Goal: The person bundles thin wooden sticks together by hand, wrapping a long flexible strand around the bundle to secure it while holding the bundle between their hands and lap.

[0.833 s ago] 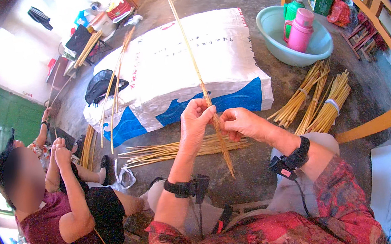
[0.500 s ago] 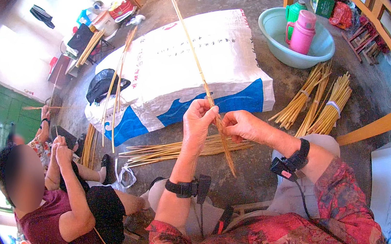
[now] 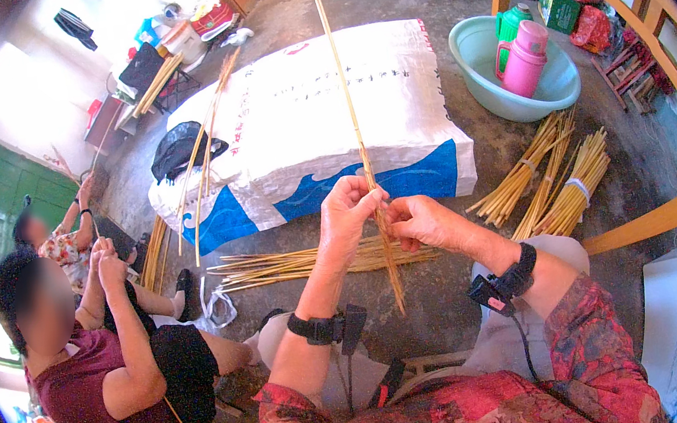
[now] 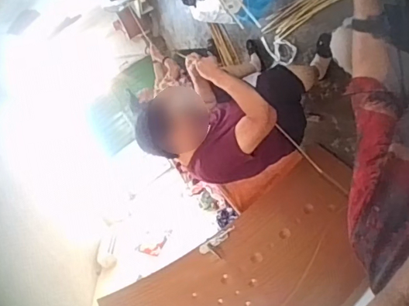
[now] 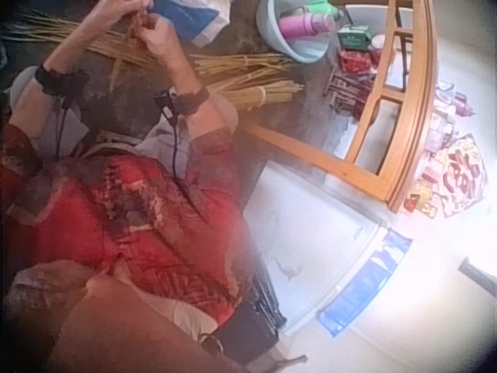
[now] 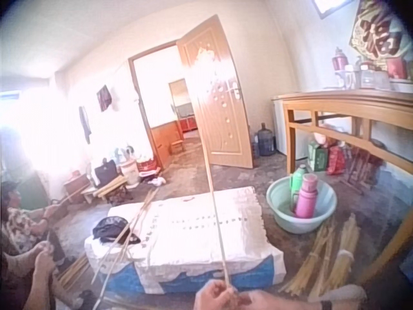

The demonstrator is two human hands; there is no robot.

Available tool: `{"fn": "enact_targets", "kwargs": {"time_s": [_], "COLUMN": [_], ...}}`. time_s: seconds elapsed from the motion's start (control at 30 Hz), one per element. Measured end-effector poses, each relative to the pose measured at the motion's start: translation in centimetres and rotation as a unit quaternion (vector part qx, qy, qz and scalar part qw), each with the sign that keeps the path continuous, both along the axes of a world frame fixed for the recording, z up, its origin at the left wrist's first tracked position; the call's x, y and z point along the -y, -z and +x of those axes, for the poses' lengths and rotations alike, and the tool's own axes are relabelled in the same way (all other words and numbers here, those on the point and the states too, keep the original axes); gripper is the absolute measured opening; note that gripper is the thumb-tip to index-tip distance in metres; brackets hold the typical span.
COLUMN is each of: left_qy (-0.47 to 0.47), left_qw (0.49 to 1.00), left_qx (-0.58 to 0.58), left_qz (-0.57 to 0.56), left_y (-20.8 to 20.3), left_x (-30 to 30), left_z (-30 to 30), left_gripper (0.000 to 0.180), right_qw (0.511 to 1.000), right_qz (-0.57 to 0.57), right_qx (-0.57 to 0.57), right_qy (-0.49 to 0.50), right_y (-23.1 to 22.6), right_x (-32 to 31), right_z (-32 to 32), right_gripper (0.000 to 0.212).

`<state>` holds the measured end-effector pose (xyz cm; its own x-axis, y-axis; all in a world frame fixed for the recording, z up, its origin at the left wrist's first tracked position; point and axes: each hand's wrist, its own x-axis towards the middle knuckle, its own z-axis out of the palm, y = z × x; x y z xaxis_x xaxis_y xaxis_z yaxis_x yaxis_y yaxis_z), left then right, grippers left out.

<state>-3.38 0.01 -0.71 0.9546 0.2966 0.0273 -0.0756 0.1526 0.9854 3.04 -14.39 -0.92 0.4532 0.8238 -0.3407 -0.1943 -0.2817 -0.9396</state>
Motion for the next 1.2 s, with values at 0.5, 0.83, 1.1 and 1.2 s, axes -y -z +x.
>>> {"fn": "enact_targets", "kwargs": {"time_s": [0.5, 0.83, 1.1, 1.2], "left_qy": [0.015, 0.026, 0.022, 0.02], "left_qw": [1.0, 0.999, 0.999, 1.0], "left_qx": [-0.015, -0.029, -0.012, -0.016], "left_qz": [0.015, 0.021, 0.021, 0.008], "left_y": [0.4, 0.3, 0.1, -0.1], "left_x": [0.0, -0.2, -0.2, -0.2], "left_z": [0.0, -0.2, -0.3, -0.4], "left_gripper": [0.012, 0.011, 0.01, 0.01], "right_qw": [0.999, 0.999, 0.998, 0.998], "right_qz": [-0.012, -0.021, -0.02, -0.015], "right_qx": [0.048, 0.043, 0.058, 0.05], "right_qy": [-0.018, -0.02, -0.022, -0.023], "right_y": [-0.4, -0.3, -0.3, -0.2], "right_x": [0.0, 0.0, 0.0, 0.1], "right_z": [-0.3, -0.4, -0.4, -0.3], "right_gripper": [0.011, 0.011, 0.011, 0.011]}}
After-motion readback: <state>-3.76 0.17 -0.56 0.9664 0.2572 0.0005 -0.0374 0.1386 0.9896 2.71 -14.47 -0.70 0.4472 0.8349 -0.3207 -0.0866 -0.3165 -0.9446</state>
